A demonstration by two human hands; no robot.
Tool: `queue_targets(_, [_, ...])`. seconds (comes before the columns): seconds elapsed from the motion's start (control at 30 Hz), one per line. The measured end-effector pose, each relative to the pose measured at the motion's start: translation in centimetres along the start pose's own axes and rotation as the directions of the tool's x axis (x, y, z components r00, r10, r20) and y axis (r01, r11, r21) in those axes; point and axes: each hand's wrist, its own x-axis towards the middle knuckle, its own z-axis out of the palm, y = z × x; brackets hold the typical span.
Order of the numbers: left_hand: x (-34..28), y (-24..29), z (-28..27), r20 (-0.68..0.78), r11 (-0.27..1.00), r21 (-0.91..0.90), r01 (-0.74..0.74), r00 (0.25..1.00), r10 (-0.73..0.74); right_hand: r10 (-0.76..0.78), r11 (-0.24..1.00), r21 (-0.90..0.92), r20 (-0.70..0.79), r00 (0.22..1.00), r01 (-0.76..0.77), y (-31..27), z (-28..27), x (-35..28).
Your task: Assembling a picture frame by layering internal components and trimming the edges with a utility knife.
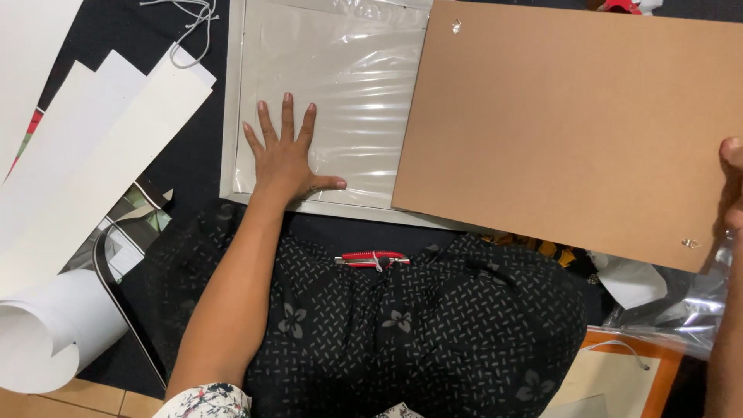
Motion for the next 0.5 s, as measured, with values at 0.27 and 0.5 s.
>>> queue_targets(0.27, [-0.1, 0.1, -0.3, 0.016, 1.0, -0.009, 0.012, 1.0, -0.012, 0.952, 0.263, 0.351, -0.247, 0.182, -0.899, -4.4, 5.4, 9.2])
queue_targets(0.5, [0.2, -0.3, 0.4, -0.037, 1.0, -0.008, -0.01, 0.999, 0.01, 0.934, 0.057, 0.035, -0.355, 0.041, -0.998, -12.6, 9.3, 15.8])
